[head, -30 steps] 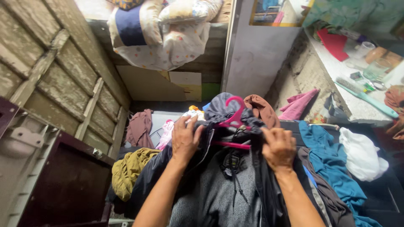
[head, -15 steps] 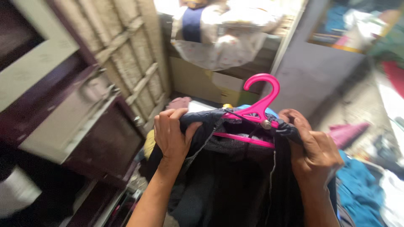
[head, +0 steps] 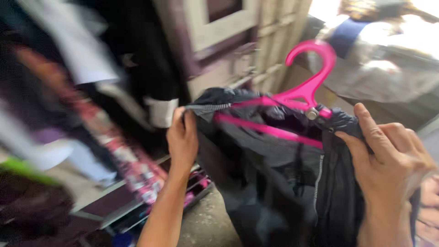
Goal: The person picks up jackets and hoodies from a pile, places them on hangers, and hangs them in a wardrobe. The person handles a black jacket, a grey hoodie, and a brown hoodie, placing each on a hanger and hanging it in the closet.
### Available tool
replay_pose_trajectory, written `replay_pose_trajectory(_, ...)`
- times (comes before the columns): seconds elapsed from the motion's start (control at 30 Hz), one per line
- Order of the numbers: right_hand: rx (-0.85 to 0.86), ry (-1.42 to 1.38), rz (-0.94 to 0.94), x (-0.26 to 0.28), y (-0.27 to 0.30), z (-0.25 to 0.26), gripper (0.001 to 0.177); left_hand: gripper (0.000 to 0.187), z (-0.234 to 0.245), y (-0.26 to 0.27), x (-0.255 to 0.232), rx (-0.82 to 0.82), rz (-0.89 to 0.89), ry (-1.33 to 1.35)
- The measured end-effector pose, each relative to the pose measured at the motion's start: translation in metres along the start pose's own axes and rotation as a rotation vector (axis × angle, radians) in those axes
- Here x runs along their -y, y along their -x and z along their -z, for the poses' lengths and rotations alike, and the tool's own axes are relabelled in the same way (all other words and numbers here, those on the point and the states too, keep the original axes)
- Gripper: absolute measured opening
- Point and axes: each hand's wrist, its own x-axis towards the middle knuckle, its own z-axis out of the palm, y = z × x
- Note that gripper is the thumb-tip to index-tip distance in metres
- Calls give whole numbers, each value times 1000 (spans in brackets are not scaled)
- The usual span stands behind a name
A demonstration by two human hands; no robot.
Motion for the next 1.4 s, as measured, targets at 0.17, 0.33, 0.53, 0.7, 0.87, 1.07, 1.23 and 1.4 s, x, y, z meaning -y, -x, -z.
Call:
replay_pose_trajectory(0.17, -9, -28, 181, 76, -14, -20, 40, 14, 110, -17, -22, -206, -452, -66)
replay_pose_trajectory(0.33, -14, -212, 101, 114, 1, -48, 42, 17, 208, -17, -58, -287, -594, -299)
replay_pose_trajectory(0.53, 51, -587, 30, 148, -18, -79, 38, 46, 321, -21, -61, -43, -399, -966)
replay_pose_trajectory(0.7, -22, -250, 400, 224, -27, -65, 46, 36, 352, -8, -38, -367, -444, -863)
replay_pose_trajectory(0.87, -169, -322, 175, 281, -6, -83, 36, 40, 328, 74, -43, -122, -162, -791)
replay_pose_trajectory(1.07, -173, -701, -82, 255, 22, -128, 37, 41, 301, 120, -50, 209, -497, -689)
replay_pose_trajectory(1.23, -184, -850, -4, 241, 22, -134, 30, 64, 301, 56, -66, -425, -782, -904)
replay_pose_trajectory(1.4, -142, -713, 99, 236, -7, -124, 39, 55, 269, 24, -70, -103, -661, -854)
